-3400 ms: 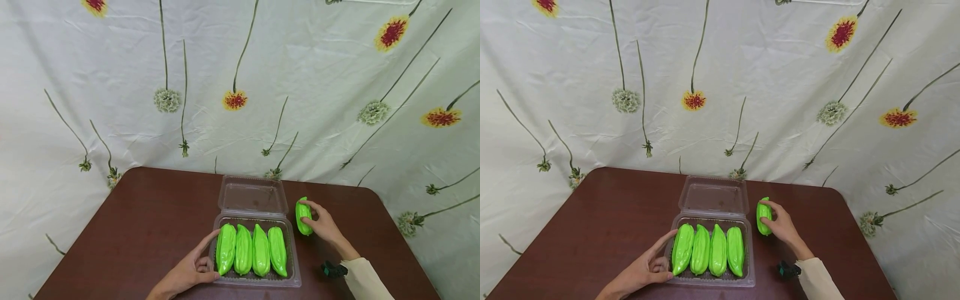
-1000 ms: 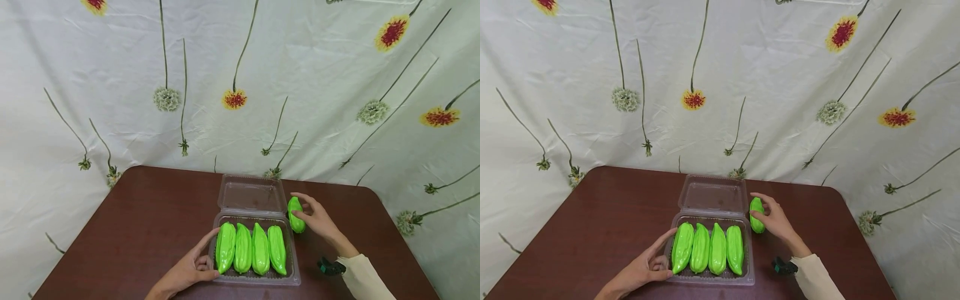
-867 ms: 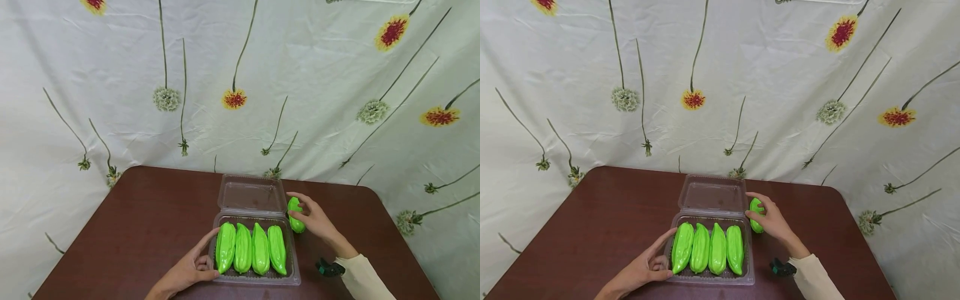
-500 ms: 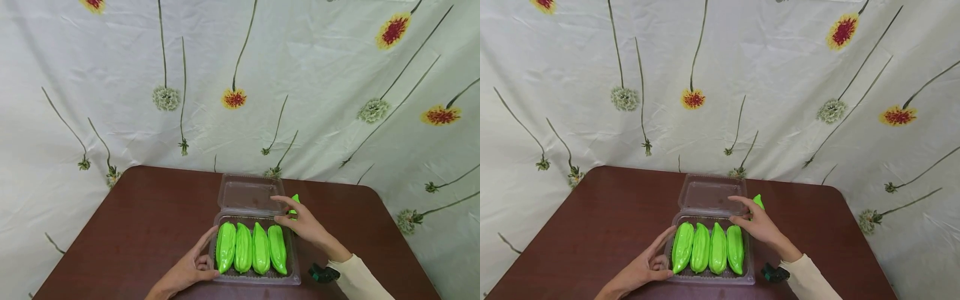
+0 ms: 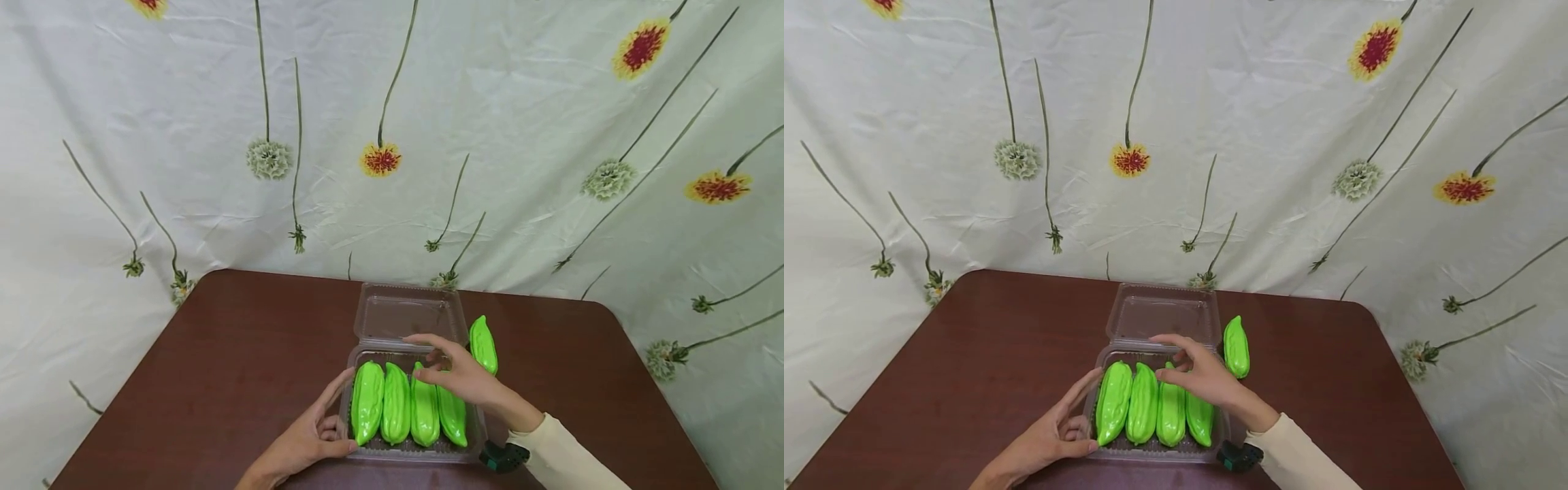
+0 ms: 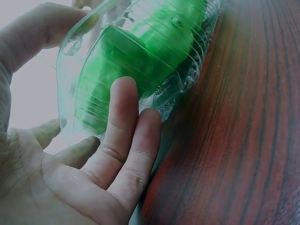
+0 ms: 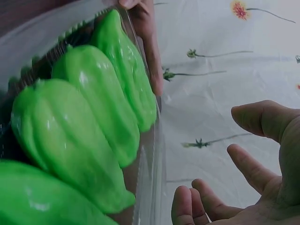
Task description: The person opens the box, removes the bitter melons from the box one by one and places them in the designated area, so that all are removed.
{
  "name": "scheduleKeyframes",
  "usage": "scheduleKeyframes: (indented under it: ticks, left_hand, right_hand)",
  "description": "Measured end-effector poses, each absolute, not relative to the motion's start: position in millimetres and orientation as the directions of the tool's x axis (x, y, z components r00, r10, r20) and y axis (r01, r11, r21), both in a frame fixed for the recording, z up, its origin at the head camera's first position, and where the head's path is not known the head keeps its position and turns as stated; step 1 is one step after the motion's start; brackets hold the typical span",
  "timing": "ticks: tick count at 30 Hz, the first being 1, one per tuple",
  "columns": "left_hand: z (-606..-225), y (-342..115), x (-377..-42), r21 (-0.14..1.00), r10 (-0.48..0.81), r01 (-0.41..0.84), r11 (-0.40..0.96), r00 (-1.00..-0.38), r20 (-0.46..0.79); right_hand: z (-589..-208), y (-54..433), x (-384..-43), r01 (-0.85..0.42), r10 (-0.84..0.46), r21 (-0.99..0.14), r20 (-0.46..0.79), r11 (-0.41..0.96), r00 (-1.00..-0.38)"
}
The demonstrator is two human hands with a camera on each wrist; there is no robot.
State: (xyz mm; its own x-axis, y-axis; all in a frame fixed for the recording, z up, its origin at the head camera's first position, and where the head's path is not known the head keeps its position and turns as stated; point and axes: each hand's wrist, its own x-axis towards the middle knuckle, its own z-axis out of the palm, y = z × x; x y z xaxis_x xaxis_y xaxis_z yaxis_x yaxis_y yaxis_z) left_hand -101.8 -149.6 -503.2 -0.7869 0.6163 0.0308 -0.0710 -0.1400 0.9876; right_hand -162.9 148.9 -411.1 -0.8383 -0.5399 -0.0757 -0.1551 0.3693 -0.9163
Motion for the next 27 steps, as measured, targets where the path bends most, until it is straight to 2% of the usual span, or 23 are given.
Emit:
scheduleKeyframes:
  ticks: [8, 17, 27]
  left_hand:
    - [-502.0, -149.5, -101.2, 0.989, 0.609, -0.078, -0.127, -0.793, 0.015]
    - [-502.7, -150.7, -103.5, 0.983, 0.628, -0.07, -0.171, -0.777, 0.053]
    - [-502.8, -150.2, -103.5, 0.985, 0.623, -0.095, -0.147, -0.782, 0.017]
  right_hand:
    - [-417.1, 126.8, -161.0, -0.157, -0.611, -0.928, -0.089, 0.337, -0.787]
    - [-419.8, 110.7, -157.9, -0.128, -0.595, -0.937, -0.097, 0.325, -0.797]
    - [-432.2, 101.3, -157.8, -0.103, -0.573, -0.935, -0.118, 0.338, -0.811]
